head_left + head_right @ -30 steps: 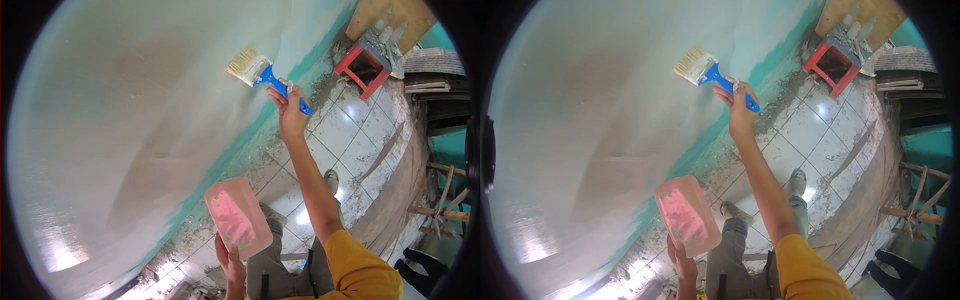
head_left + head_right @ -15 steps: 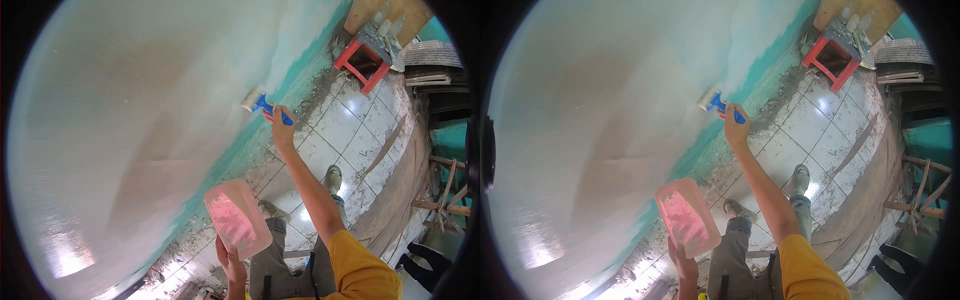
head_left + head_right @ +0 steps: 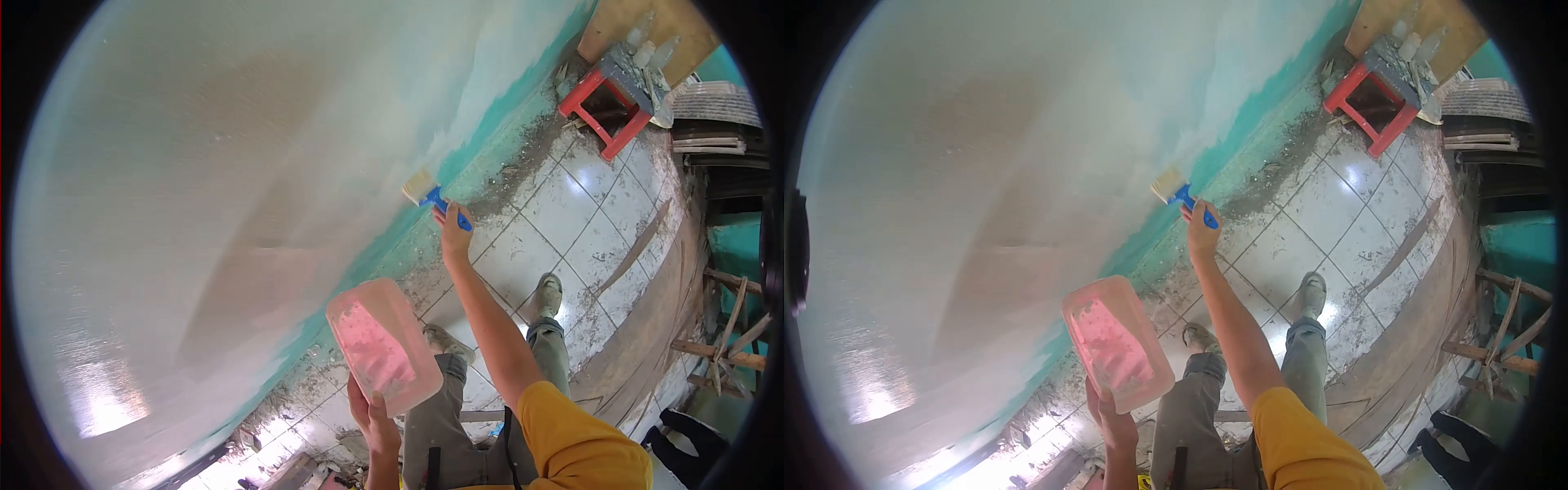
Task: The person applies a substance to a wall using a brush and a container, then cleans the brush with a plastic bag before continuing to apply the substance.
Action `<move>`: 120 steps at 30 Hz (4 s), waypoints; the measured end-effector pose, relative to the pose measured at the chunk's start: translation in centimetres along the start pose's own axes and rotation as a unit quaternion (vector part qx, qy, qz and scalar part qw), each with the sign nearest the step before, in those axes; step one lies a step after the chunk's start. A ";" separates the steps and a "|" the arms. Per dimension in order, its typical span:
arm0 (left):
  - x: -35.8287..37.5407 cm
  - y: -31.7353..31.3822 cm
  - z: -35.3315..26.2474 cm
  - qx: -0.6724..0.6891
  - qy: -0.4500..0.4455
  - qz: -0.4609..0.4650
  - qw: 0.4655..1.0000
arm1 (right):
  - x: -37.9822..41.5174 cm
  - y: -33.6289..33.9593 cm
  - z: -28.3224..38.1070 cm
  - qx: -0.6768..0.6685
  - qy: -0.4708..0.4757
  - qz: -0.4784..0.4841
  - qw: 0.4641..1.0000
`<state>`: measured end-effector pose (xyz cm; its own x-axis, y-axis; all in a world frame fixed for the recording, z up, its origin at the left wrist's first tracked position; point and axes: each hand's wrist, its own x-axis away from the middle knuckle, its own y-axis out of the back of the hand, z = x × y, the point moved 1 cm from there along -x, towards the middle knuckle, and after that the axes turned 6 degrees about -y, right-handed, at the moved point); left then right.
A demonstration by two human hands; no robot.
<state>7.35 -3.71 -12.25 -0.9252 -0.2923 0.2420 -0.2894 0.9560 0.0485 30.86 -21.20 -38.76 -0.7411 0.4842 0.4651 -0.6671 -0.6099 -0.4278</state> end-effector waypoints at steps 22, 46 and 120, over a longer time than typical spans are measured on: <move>4.3 -18.6 -16.9 0.002 -0.072 -0.001 0.997 | 16.9 4.6 46.8 0.093 0.041 0.170 0.980; 5.6 -27.3 -26.6 0.029 -0.144 0.111 0.983 | 20.1 -1.0 61.8 0.405 0.382 0.180 0.811; -2.4 -21.7 -20.2 -0.031 -0.057 0.129 0.989 | -11.4 -3.2 40.1 0.000 0.067 0.072 0.995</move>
<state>20.77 -23.23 5.70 -0.9891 -0.0354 0.1429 -0.0271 0.9978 0.0600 44.54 -49.97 -11.61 -0.8328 0.4708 0.2913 -0.5529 -0.6792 -0.4828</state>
